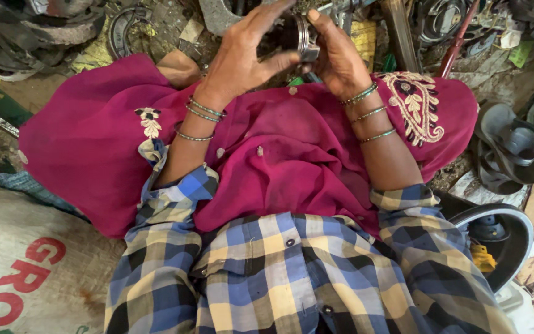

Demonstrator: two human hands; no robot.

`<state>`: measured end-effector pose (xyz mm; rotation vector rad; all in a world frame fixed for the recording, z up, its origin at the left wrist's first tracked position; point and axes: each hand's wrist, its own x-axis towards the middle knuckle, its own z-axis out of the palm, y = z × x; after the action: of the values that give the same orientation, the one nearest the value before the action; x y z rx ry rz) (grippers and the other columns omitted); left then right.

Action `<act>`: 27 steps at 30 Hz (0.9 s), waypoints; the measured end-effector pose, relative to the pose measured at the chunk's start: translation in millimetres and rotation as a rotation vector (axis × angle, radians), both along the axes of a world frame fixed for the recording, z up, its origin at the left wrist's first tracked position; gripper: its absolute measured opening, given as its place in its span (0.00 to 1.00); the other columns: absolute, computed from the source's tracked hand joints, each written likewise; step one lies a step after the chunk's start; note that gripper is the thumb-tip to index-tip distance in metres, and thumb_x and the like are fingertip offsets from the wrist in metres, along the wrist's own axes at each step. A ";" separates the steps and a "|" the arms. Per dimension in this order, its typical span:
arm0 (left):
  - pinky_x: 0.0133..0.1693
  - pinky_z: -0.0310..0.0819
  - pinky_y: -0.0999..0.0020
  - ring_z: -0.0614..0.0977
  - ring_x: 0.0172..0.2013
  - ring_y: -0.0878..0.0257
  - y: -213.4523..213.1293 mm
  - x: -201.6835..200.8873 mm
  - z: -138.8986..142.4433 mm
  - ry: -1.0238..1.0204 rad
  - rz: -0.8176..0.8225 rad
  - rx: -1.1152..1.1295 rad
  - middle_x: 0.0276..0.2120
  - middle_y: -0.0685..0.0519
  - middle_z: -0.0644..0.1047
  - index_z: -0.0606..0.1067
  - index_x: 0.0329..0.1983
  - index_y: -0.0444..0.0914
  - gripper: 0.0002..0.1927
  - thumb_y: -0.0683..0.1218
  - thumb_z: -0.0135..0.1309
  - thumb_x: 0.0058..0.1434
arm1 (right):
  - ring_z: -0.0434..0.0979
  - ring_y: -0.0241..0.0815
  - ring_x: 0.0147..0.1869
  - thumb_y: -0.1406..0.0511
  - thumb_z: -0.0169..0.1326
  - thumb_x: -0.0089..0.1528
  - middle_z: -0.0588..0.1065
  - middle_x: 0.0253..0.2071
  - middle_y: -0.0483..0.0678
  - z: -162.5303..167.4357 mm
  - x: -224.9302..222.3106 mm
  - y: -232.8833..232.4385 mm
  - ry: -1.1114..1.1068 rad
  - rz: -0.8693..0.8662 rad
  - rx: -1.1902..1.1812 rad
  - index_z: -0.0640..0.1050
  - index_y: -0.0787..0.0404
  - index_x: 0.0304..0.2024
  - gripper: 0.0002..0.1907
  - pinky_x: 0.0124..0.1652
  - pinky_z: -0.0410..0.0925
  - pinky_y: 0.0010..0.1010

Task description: The person sits on the ground and uses pliers to remove rings from a piston, repeatedly prying and rotating the part. They handle the piston and pliers throughout, occasionally pausing to inspect the component.

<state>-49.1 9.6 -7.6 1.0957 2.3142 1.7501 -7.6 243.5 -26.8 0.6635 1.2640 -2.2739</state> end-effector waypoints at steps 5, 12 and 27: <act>0.62 0.75 0.57 0.78 0.60 0.44 4.9 0.6 -2.9 -0.112 -0.052 -0.042 0.60 0.41 0.73 0.65 0.72 0.35 0.42 0.54 0.73 0.62 | 0.82 0.36 0.41 0.51 0.57 0.68 0.80 0.44 0.43 -0.6 -0.2 -4.9 -0.035 -0.029 -0.052 0.76 0.57 0.55 0.21 0.32 0.73 0.29; 0.62 0.75 0.57 0.80 0.59 0.44 2.4 -0.4 -6.7 -0.051 0.014 0.017 0.58 0.42 0.76 0.70 0.67 0.34 0.37 0.55 0.74 0.64 | 0.75 0.39 0.35 0.46 0.49 0.72 0.75 0.34 0.46 -17.6 4.0 23.6 0.144 0.187 0.463 0.76 0.62 0.43 0.25 0.30 0.66 0.31; 0.52 0.82 0.65 0.85 0.49 0.57 -4.1 -7.2 -22.2 -0.196 0.196 0.152 0.49 0.46 0.81 0.74 0.59 0.34 0.27 0.52 0.73 0.67 | 0.81 0.56 0.34 0.53 0.70 0.56 0.80 0.32 0.56 -28.1 3.8 36.6 0.737 0.747 1.834 0.86 0.56 0.40 0.17 0.33 0.71 0.45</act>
<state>-56.3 5.5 -29.8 0.6949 2.2669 2.0276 -3.7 280.1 -54.9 -0.3127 3.0314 -0.1911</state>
